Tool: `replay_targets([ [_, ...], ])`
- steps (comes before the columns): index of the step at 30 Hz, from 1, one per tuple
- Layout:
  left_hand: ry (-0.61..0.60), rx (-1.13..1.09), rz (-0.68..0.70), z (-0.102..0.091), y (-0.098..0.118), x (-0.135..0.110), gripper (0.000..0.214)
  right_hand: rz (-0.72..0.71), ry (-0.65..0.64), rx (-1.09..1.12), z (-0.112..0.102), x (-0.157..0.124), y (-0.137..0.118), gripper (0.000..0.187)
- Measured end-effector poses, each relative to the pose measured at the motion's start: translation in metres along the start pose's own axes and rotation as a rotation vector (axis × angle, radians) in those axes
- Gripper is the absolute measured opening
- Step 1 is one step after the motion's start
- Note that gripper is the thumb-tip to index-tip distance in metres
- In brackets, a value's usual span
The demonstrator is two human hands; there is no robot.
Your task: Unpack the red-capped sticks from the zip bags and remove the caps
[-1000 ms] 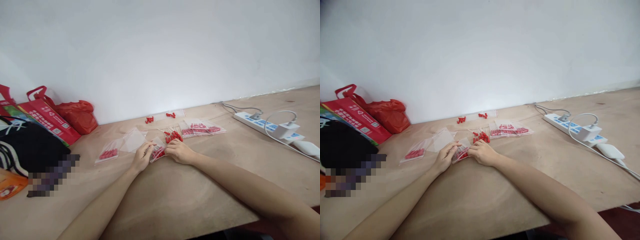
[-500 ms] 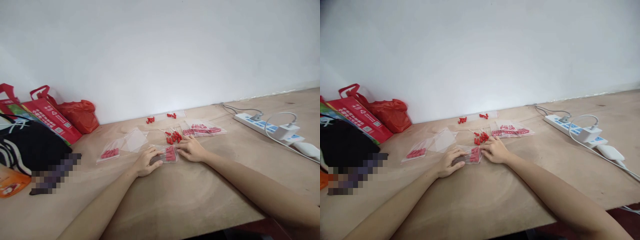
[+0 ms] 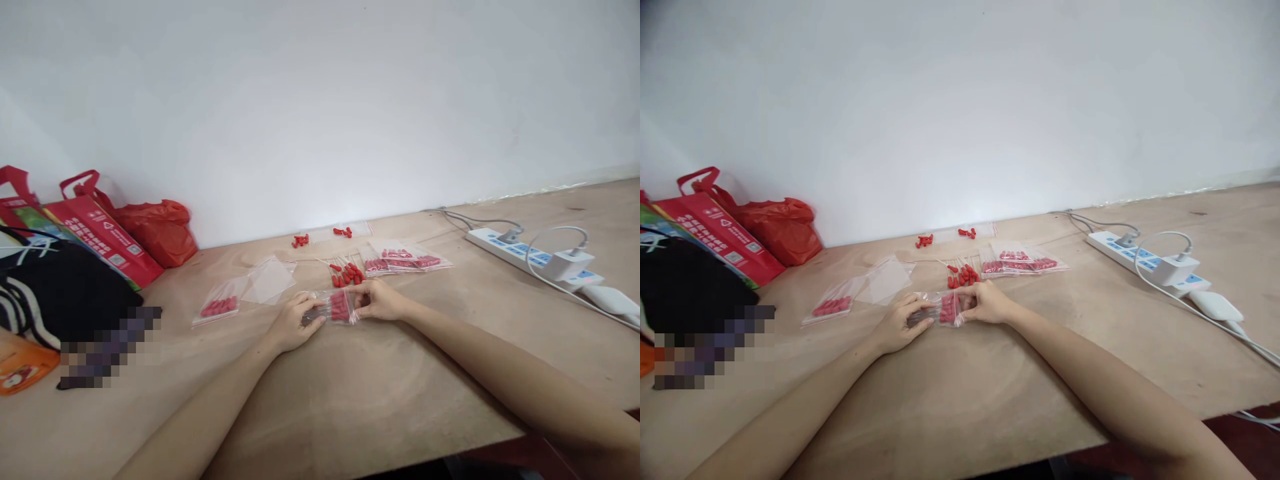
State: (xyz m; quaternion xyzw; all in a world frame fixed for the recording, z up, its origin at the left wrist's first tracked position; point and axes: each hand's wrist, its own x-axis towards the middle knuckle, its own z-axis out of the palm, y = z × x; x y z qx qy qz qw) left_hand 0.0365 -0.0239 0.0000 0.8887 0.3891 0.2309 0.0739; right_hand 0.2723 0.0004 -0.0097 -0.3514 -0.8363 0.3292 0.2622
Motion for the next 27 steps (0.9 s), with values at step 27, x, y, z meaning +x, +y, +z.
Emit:
replay_targets([
  [27, -0.021, -0.156, -0.005, -0.001, -0.002, 0.0, 0.027, 0.101, 0.113, -0.07, 0.014, 0.006, -0.02, 0.023],
])
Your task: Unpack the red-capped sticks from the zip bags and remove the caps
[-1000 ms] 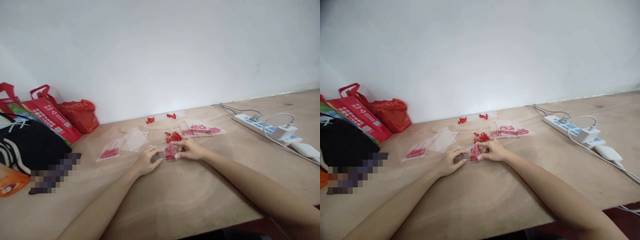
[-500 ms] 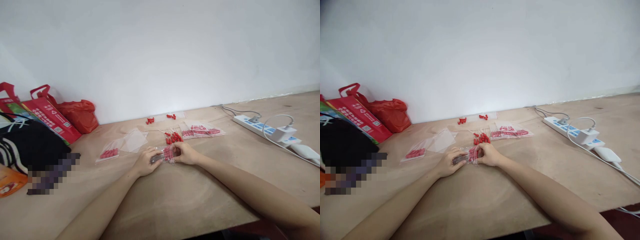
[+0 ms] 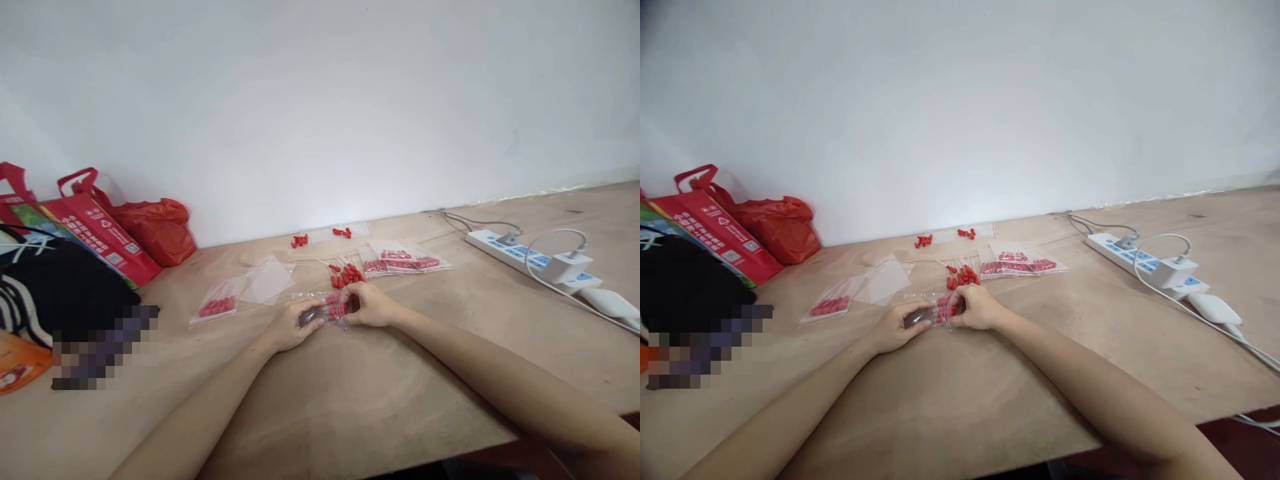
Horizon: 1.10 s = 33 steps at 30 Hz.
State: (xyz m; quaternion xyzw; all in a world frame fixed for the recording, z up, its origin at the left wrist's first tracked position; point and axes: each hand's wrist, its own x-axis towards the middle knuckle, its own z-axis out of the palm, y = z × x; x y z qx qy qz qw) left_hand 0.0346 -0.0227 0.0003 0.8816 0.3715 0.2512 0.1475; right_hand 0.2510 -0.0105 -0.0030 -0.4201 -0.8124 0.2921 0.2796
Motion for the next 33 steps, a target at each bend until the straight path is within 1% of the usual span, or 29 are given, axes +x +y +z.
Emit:
replay_targets([
  [4, 0.0, -0.013, -0.009, 0.0, -0.001, 0.0, 0.028, -0.015, 0.023, 0.06, 0.002, 0.0, 0.004, 0.026],
  [7, 0.001, -0.022, -0.017, 0.0, -0.001, 0.0, 0.028, -0.042, 0.003, 0.142, 0.005, 0.0, 0.008, 0.034],
  [9, 0.003, -0.013, -0.018, 0.0, -0.001, 0.0, 0.028, -0.042, -0.013, 0.16, 0.007, 0.001, 0.01, 0.036],
  [11, 0.002, -0.002, -0.018, 0.0, -0.001, 0.0, 0.028, -0.029, -0.016, 0.164, 0.009, 0.003, 0.012, 0.036],
  [13, -0.005, -0.007, -0.024, 0.0, -0.002, -0.001, 0.028, -0.005, -0.016, 0.178, 0.009, 0.004, 0.013, 0.033],
  [16, -0.015, -0.019, -0.037, 0.001, -0.003, -0.001, 0.028, 0.037, -0.02, 0.225, 0.004, 0.005, 0.017, 0.028],
  [19, -0.02, -0.019, -0.043, 0.0, -0.005, -0.001, 0.028, 0.059, -0.042, 0.269, -0.009, 0.002, 0.024, 0.03],
  [22, -0.02, -0.007, -0.037, -0.001, -0.005, 0.0, 0.027, 0.034, -0.049, 0.218, -0.02, -0.002, 0.029, 0.033],
  [25, -0.017, 0.009, -0.031, -0.001, -0.004, 0.0, 0.027, -0.066, -0.026, 0.183, -0.021, -0.003, 0.031, 0.041],
  [26, -0.016, 0.011, -0.03, -0.001, -0.004, 0.0, 0.027, -0.098, -0.039, 0.203, -0.02, -0.002, 0.031, 0.041],
  [28, -0.015, 0.011, -0.028, -0.002, -0.004, 0.0, 0.026, -0.131, -0.093, 0.258, -0.017, -0.001, 0.031, 0.034],
  [30, -0.015, 0.01, -0.025, -0.002, -0.004, 0.0, 0.026, -0.126, -0.123, 0.277, -0.017, -0.001, 0.03, 0.028],
  [33, -0.014, 0.006, -0.025, -0.001, -0.005, 0.0, 0.026, -0.071, -0.134, 0.306, -0.025, -0.002, 0.031, 0.027],
])
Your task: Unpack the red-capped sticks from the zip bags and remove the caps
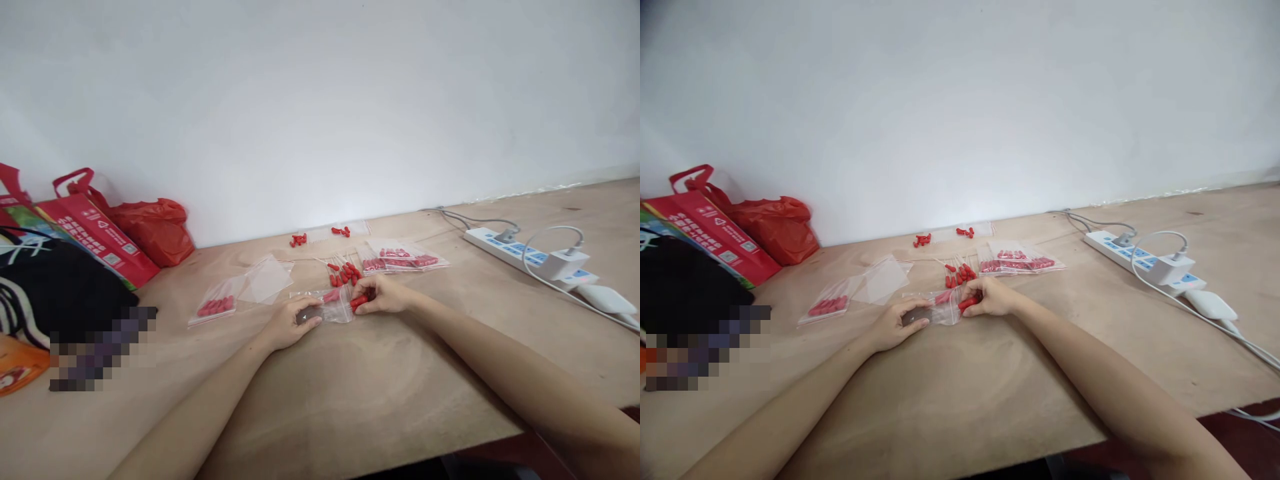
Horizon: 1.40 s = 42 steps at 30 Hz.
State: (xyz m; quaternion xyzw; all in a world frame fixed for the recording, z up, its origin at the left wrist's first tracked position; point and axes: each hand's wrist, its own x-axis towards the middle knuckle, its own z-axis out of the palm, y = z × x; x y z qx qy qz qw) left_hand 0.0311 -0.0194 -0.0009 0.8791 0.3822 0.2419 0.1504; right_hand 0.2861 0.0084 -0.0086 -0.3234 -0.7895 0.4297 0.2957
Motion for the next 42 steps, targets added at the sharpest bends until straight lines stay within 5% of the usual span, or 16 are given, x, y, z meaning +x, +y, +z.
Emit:
replay_targets([
  [5, -0.011, -0.006, -0.014, 0.0, 0.0, 0.0, 0.027, 0.119, 0.071, 0.145, -0.035, -0.012, -0.006, 0.029],
  [10, -0.001, -0.006, -0.004, 0.0, 0.001, 0.0, 0.027, 0.163, 0.466, 0.147, -0.073, -0.017, -0.007, 0.024],
  [13, 0.006, -0.007, 0.001, -0.001, 0.003, 0.0, 0.026, 0.127, 0.751, 0.105, -0.073, -0.007, -0.002, 0.022],
  [16, 0.01, 0.003, 0.011, -0.001, 0.004, 0.0, 0.025, 0.11, 0.884, -0.106, -0.055, 0.011, 0.008, 0.018],
  [22, 0.011, 0.005, 0.02, -0.002, 0.005, -0.002, 0.026, 0.077, 0.798, -0.593, -0.02, 0.034, 0.021, 0.015],
  [29, 0.027, 0.024, 0.031, 0.0, 0.004, -0.003, 0.03, 0.173, 0.726, -0.582, -0.017, 0.031, 0.023, 0.034],
  [35, 0.068, 0.039, -0.059, 0.001, 0.003, -0.001, 0.031, 0.145, 0.769, -0.605, -0.011, 0.016, 0.009, 0.022],
  [42, 0.005, 0.064, -0.154, 0.003, 0.001, 0.0, 0.038, -0.039, 0.369, -0.553, 0.022, -0.001, -0.011, 0.013],
])
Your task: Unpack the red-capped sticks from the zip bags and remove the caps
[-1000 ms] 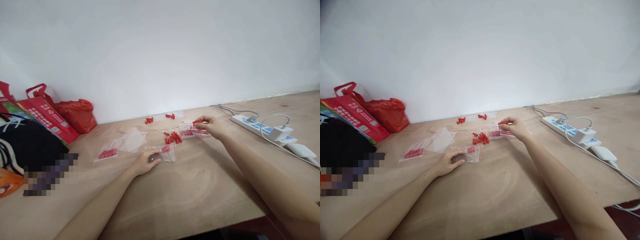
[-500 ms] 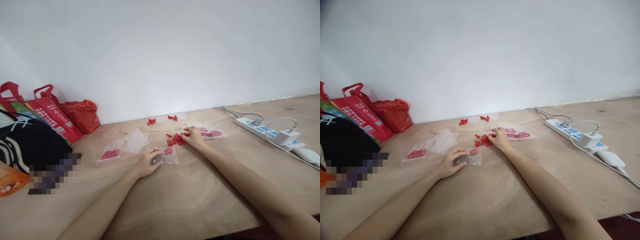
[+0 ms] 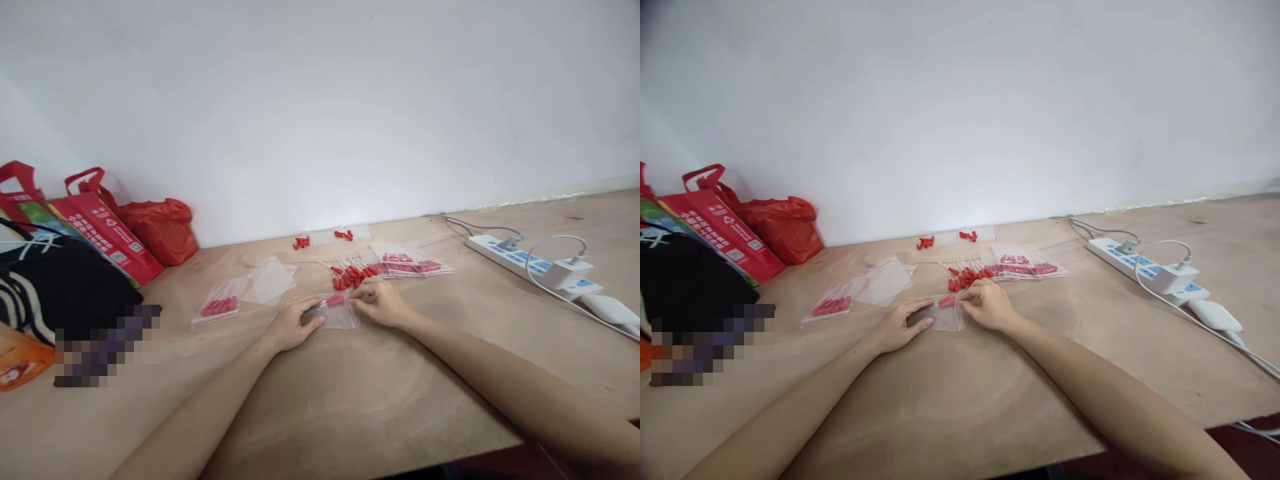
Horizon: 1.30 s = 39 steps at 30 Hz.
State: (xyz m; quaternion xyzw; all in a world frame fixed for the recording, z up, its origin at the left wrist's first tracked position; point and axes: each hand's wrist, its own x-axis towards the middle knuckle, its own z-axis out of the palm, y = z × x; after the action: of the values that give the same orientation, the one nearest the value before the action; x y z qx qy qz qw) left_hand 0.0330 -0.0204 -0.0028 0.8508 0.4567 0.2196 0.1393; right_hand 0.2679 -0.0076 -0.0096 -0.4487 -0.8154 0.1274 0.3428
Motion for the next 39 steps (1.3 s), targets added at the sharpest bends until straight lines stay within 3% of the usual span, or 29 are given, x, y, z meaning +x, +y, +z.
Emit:
replay_targets([
  [5, -0.039, -0.044, 0.046, -0.002, 0.0, -0.001, 0.038, 0.057, -0.098, -0.088, 0.011, 0.002, -0.008, 0.018],
  [11, -0.081, -0.085, 0.107, -0.003, 0.001, -0.001, 0.034, 0.005, -0.143, -0.094, 0.014, 0.005, -0.008, 0.025],
  [15, -0.105, -0.043, 0.104, -0.003, 0.001, -0.001, 0.037, 0.039, -0.121, 0.041, 0.012, 0.004, -0.004, 0.031],
  [19, -0.11, -0.021, 0.087, -0.004, 0.002, -0.001, 0.039, 0.095, -0.201, 0.227, 0.012, 0.003, -0.002, 0.035],
  [23, -0.125, -0.007, 0.075, -0.004, 0.003, -0.002, 0.041, 0.067, -0.28, 0.34, 0.014, 0.003, -0.001, 0.026],
  [27, -0.125, 0.004, 0.08, -0.003, 0.001, -0.002, 0.042, 0.076, -0.245, 0.469, 0.012, 0.002, 0.003, 0.02],
  [33, -0.127, 0.041, 0.076, -0.004, -0.002, -0.002, 0.043, 0.186, -0.276, 0.739, -0.024, 0.004, 0.018, 0.026],
  [35, -0.109, 0.093, 0.056, -0.007, 0.001, -0.004, 0.044, 0.239, -0.212, 0.768, -0.043, 0.005, 0.029, 0.029],
  [39, -0.05, 0.293, -0.05, -0.014, 0.015, -0.007, 0.032, 0.349, 0.106, 0.79, -0.071, 0.01, 0.049, 0.033],
])
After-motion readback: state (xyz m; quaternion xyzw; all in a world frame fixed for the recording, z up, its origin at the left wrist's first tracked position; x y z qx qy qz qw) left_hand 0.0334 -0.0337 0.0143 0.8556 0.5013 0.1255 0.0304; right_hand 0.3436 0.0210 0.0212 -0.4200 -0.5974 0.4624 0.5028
